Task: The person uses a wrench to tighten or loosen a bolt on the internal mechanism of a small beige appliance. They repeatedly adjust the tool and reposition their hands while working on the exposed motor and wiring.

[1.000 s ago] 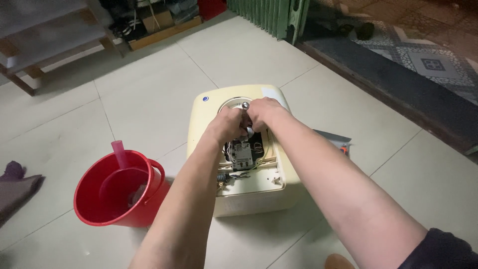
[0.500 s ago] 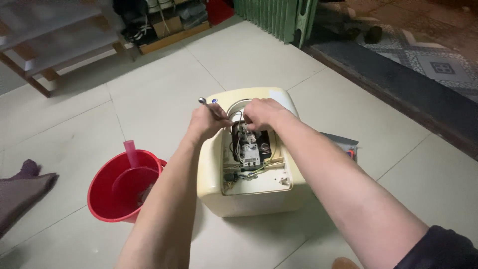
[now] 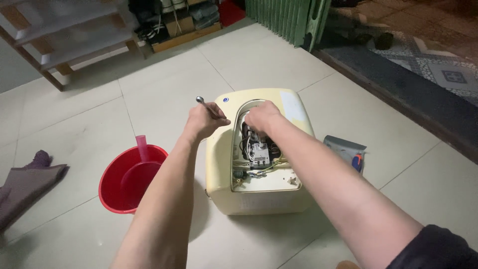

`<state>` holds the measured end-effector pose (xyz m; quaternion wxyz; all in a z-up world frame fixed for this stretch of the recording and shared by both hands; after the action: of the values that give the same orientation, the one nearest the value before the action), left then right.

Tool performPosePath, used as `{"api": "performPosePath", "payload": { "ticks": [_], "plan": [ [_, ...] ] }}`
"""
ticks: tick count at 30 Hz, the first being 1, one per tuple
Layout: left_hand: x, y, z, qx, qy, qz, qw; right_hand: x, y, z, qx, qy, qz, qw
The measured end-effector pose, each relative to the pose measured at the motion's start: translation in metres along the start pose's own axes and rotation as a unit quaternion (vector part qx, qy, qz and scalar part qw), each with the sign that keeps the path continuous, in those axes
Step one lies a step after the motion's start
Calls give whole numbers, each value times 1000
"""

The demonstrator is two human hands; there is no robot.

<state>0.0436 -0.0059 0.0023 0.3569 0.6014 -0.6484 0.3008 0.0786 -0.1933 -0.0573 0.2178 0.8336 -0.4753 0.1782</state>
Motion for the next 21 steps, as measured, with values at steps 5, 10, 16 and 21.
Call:
{"api": "performPosePath", "payload": {
  "ticks": [5,10,16,21],
  "plan": [
    [-1,3,-6,-2,-13,1,1000,-5,18,-27,0,-2,-6,1000],
    [0,8,-11,-3,-8,-7,1000,0,20,-21,4,-44,-12,999],
    [-9,-5,-5,2,-4,-3,1000,0,30,-35,1,-82,-7,997],
    [-2,-4,7,-15,9,1,1000,9,45,-46,-30,-169,25,985]
  ]
}}
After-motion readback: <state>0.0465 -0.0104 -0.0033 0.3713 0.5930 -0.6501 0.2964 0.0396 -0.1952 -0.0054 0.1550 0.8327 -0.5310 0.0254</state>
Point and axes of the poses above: each hand's wrist, its own y-axis away from the middle knuckle, its own z-axis out of the palm, x = y × z, the point moved 5 cm from there along -y, towards the middle knuckle, and after that the axes turned 6 degrees about y, right-handed, at the moved point
